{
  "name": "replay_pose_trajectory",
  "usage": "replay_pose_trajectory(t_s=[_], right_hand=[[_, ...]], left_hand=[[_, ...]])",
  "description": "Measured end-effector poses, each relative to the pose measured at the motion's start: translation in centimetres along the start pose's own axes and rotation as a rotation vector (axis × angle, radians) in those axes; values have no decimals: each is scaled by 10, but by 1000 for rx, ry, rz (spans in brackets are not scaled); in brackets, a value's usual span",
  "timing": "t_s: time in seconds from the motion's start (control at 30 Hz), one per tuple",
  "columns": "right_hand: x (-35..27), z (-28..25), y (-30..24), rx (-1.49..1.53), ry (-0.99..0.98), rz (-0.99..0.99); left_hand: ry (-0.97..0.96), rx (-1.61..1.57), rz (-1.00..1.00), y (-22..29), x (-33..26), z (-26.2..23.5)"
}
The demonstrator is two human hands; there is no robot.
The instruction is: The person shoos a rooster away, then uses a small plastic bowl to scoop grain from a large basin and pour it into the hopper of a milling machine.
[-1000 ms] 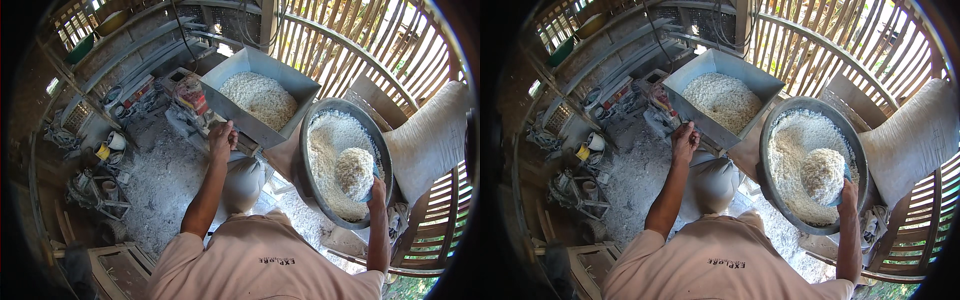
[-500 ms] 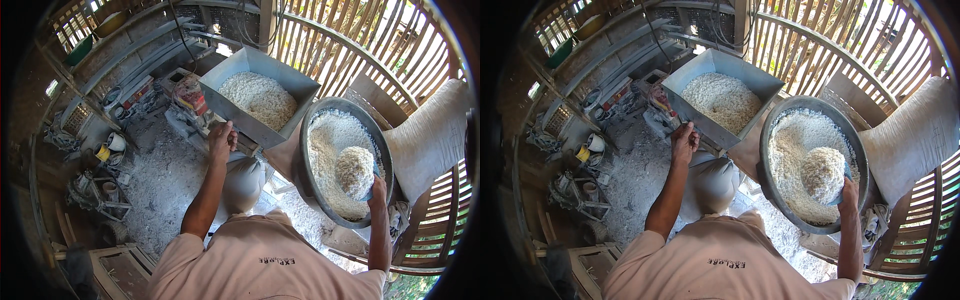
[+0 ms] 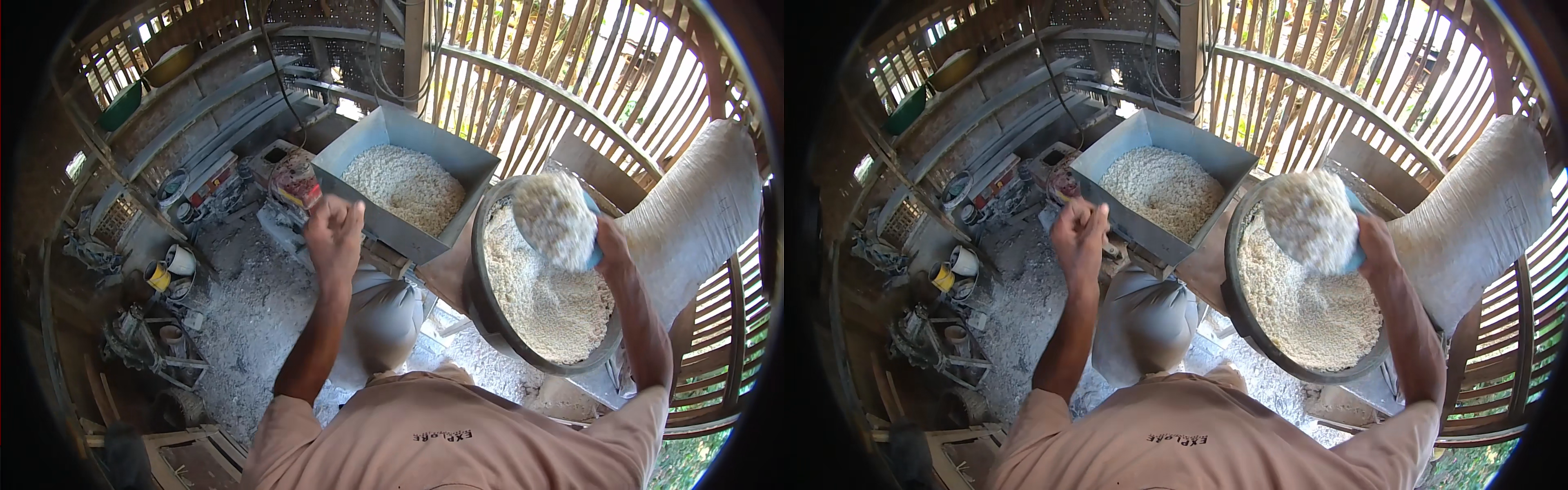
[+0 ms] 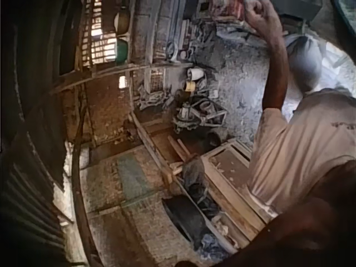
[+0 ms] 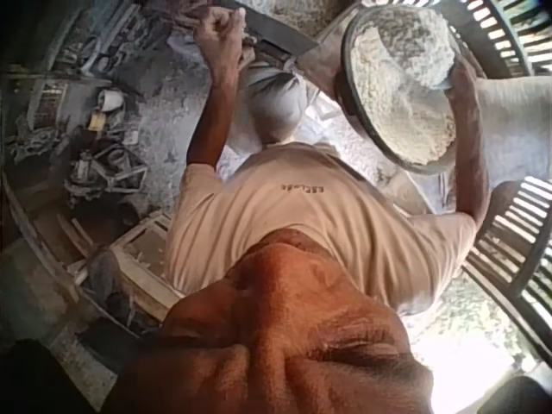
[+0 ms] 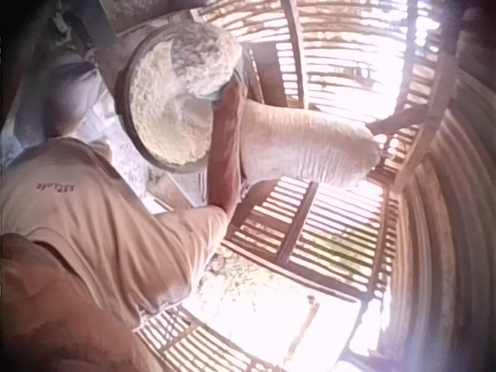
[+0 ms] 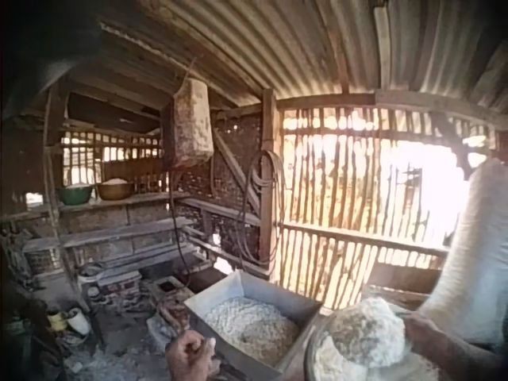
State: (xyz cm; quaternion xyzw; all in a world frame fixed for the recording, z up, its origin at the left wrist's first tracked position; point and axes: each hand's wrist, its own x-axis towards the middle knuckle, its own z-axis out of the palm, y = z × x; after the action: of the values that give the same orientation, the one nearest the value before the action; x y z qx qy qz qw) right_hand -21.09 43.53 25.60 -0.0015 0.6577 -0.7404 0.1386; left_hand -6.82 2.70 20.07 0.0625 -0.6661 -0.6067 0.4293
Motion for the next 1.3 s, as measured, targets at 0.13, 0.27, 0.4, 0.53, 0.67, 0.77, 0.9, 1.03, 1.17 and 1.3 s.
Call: replay_pose_trajectory(t_s=[0.13, 0.27, 0.4, 0.53, 0.67, 0.77, 0.9, 1.03, 1.17, 1.3], right_hand=[[53, 77, -43, -89, 3, -87], [95, 158, -59, -198, 26, -218], [130, 196, -71, -603, 107, -652], [132, 212, -87, -779, 225, -1157], [97, 251, -55, -1025, 117, -1216], [82, 259, -46, -961, 25, -1257], [71, 250, -49, -1124, 14, -1291], [55, 206, -64, -916, 160, -1142], [38, 99, -61, -813, 263, -909], [-11, 5, -47, -1161, 498, -806]], left_hand=[[-156, 91, 218, 48, 60, 30], [-251, 284, 241, 56, 115, 43], [-240, 425, 318, 42, 141, 57], [-204, 473, 355, 43, 145, 59], [-125, 417, 390, 45, 145, 44], [-77, 335, 458, 48, 140, 51], [-48, 227, 429, 60, 124, 68], [-92, 66, 483, 67, 108, 90], [-275, 47, 430, 90, 58, 137], [-563, -8, 339, 77, 3, 210]])
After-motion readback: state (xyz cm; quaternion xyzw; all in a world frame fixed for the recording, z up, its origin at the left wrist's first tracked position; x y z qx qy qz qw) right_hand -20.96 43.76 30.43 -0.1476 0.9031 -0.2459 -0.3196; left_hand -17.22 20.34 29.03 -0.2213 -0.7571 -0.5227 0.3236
